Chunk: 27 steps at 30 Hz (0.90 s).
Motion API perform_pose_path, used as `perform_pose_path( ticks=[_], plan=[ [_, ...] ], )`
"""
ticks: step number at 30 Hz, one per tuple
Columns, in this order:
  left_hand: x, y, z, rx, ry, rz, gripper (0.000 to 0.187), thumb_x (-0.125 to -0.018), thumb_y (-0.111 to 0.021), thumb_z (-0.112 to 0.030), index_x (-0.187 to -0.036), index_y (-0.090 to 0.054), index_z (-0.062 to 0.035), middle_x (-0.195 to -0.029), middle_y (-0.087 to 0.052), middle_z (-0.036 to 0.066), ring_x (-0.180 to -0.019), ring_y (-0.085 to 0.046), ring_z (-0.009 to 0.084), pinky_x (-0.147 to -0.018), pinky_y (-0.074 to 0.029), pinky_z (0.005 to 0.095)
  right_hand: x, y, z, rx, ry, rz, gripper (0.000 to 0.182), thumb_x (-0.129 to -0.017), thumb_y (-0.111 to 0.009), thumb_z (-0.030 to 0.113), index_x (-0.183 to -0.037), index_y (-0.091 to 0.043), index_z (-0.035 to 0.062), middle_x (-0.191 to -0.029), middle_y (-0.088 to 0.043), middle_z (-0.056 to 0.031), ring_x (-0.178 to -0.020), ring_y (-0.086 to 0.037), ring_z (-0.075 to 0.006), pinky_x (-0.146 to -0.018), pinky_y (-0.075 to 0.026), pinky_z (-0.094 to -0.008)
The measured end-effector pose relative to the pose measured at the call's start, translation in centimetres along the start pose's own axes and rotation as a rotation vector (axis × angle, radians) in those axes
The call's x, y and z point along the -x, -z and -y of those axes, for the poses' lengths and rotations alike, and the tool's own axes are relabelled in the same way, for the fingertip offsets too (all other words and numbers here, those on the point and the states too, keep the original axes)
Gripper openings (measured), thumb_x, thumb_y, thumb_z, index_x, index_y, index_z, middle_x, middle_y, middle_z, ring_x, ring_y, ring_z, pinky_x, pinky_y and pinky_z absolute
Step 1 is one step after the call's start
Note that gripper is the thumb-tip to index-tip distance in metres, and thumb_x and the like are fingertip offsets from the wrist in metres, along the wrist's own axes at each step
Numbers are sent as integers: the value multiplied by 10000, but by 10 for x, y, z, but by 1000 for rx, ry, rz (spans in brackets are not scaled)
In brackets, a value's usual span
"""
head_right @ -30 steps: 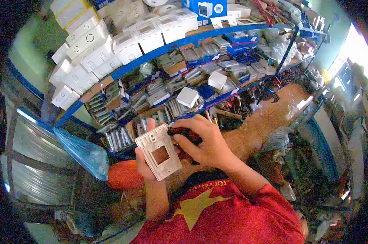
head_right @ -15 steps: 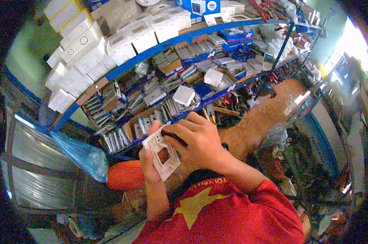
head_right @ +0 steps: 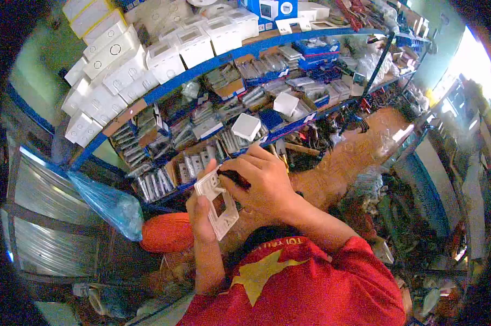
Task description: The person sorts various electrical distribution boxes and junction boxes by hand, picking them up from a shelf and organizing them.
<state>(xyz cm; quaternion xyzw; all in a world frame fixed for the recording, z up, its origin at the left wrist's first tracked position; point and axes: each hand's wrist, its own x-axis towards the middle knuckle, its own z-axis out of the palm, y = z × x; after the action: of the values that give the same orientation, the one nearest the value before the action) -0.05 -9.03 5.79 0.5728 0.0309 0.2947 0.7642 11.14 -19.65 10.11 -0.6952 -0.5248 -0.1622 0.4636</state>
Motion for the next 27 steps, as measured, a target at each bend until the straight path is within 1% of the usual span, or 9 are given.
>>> perform_pose_path(
  ticks=[2,5,9,12,15,18,19,23,27],
  plan=[
    [2,1,3,62,19,-25,795,-882,-516,-543,-1355,-389,83,-1303,-449,122,-1178,-455,196,-995,-348,314,-1,-2,0,-1,-22,-9,194,-684,-751,158,-839,-666,78,-729,-641,-64,-655,-560,-255,-588,-474,-366],
    [3,9,5,-58,-49,0,772,-893,-515,-512,-1365,-372,81,-1302,-465,122,-1172,-463,191,-995,-351,315,4,-3,-8,-197,-66,94,181,-688,-749,163,-832,-681,78,-727,-639,-66,-654,-557,-260,-581,-469,-369],
    [4,9,8,49,51,-7,715,-922,-489,-449,-1373,-353,89,-1297,-486,131,-1164,-480,198,-999,-352,320,5,-2,-19,-125,-6,163,163,-694,-740,154,-828,-687,80,-750,-651,-62,-658,-560,-257,-587,-474,-366],
    [4,8,17,174,65,-39,690,-933,-485,-419,-1374,-348,93,-1302,-487,139,-1165,-484,203,-1005,-351,327,1,-13,-18,-20,40,23,172,-705,-753,97,-855,-682,54,-725,-617,-96,-669,-555,-266,-609,-453,-355],
    [3,10,17,213,64,-41,684,-935,-490,-407,-1376,-342,95,-1319,-475,145,-1172,-483,205,-1011,-352,335,13,-19,-10,-64,-8,9,172,-702,-748,96,-854,-679,59,-733,-621,-98,-670,-557,-273,-615,-456,-359],
    [7,19,21,73,108,9,688,-926,-503,-404,-1375,-344,94,-1322,-475,147,-1174,-487,210,-1008,-364,338,17,-12,-26,-100,2,129,160,-698,-730,128,-837,-675,71,-773,-646,-74,-709,-578,-263,-636,-484,-362],
    [7,19,24,148,125,-13,684,-924,-506,-400,-1372,-350,93,-1320,-477,146,-1174,-487,209,-1006,-366,337,18,-11,-29,-86,9,158,155,-699,-722,142,-832,-675,77,-791,-657,-62,-727,-587,-257,-643,-497,-364],
    [1,18,28,301,149,-47,674,-910,-530,-385,-1360,-372,91,-1323,-485,148,-1170,-496,205,-994,-384,339,13,-23,-15,44,21,-49,180,-686,-742,93,-850,-674,66,-739,-628,-81,-672,-554,-271,-624,-461,-352],
    [4,33,26,232,209,12,676,-904,-554,-373,-1351,-373,100,-1344,-482,172,-1180,-509,231,-1004,-389,360,15,-11,-29,-93,48,236,189,-691,-743,100,-865,-674,74,-757,-623,-93,-683,-545,-279,-618,-456,-363]
  ],
)
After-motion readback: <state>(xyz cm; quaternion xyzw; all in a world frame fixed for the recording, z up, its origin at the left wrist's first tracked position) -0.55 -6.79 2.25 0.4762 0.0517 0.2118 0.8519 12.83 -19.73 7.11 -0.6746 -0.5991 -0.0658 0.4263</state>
